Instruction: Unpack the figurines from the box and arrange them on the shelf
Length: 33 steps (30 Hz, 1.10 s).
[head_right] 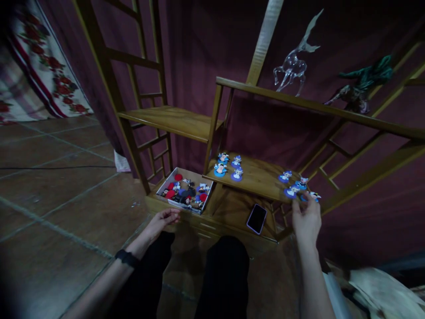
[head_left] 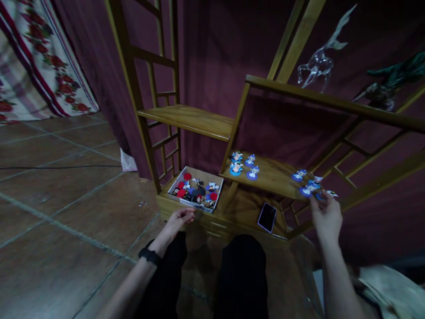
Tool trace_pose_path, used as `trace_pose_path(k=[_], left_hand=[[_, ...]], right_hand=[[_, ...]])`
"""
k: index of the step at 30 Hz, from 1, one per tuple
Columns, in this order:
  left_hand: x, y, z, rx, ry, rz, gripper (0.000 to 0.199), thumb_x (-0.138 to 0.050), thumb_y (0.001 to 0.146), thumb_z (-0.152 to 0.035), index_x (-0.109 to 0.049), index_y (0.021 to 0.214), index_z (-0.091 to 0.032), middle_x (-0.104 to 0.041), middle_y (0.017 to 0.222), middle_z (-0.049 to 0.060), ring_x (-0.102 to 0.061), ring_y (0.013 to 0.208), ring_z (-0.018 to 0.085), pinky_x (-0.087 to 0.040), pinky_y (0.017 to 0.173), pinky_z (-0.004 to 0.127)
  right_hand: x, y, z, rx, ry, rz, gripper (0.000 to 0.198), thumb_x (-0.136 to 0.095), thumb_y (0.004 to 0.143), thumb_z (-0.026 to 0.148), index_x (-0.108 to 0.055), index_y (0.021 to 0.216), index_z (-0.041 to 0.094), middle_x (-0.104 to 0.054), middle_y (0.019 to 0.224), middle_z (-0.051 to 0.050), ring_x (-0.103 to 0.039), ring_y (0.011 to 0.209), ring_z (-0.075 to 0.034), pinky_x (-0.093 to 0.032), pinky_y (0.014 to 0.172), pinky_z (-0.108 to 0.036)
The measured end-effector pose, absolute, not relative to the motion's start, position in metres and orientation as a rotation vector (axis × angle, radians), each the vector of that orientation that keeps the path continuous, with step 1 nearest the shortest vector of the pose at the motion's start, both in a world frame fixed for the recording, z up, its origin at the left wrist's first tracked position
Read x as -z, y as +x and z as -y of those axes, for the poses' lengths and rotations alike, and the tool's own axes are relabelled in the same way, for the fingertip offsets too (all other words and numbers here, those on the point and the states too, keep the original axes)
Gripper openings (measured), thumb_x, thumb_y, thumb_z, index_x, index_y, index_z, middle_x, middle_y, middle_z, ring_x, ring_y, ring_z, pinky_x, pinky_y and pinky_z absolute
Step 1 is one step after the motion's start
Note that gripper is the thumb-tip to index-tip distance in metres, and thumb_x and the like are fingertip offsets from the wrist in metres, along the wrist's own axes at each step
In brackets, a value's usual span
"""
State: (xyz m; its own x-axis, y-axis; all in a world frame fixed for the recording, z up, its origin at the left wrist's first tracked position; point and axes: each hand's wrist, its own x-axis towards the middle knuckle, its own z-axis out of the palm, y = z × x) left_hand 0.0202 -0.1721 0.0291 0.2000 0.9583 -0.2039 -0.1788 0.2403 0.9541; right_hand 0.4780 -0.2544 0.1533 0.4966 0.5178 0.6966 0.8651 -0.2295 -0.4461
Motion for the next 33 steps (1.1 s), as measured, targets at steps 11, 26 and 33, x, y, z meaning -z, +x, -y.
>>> trace_pose_path(k=[11, 26, 33], left_hand=[[-0.047, 0.028, 0.111, -1.141, 0.829, -1.055, 0.034, -0.074, 0.058, -0.030, -0.065, 0.086, -0.013, -0.067, 0.074, 0.008, -0.059, 0.063, 0.015, -0.042, 0.059, 0.026], [-0.012, 0.024, 0.028, -1.163, 0.535, -0.987, 0.019, -0.065, 0.068, -0.015, -0.062, 0.087, -0.012, -0.066, 0.078, 0.008, -0.061, 0.064, 0.012, -0.045, 0.057, 0.022], [-0.018, 0.002, 0.008, -1.164, 0.312, -0.998, 0.019, -0.056, 0.075, -0.004, -0.059, 0.091, -0.012, -0.065, 0.072, 0.005, -0.061, 0.055, 0.009, -0.046, 0.049, 0.016]], right_hand=[[-0.070, 0.293, 0.218, -0.476, -1.488, 1.722, 0.025, -0.043, 0.082, 0.029, -0.060, 0.099, 0.029, -0.062, 0.098, -0.004, -0.060, 0.090, -0.021, -0.049, 0.079, -0.034], [-0.006, 0.172, 0.064, -0.321, -1.967, 2.293, 0.029, -0.046, 0.080, 0.017, -0.056, 0.107, 0.017, -0.052, 0.119, -0.014, -0.046, 0.112, -0.025, -0.037, 0.092, -0.036], [0.015, 0.174, 0.041, -0.348, -2.161, 2.217, 0.044, -0.059, 0.074, 0.022, -0.050, 0.117, 0.017, -0.040, 0.132, -0.015, -0.038, 0.120, -0.030, -0.034, 0.093, -0.039]])
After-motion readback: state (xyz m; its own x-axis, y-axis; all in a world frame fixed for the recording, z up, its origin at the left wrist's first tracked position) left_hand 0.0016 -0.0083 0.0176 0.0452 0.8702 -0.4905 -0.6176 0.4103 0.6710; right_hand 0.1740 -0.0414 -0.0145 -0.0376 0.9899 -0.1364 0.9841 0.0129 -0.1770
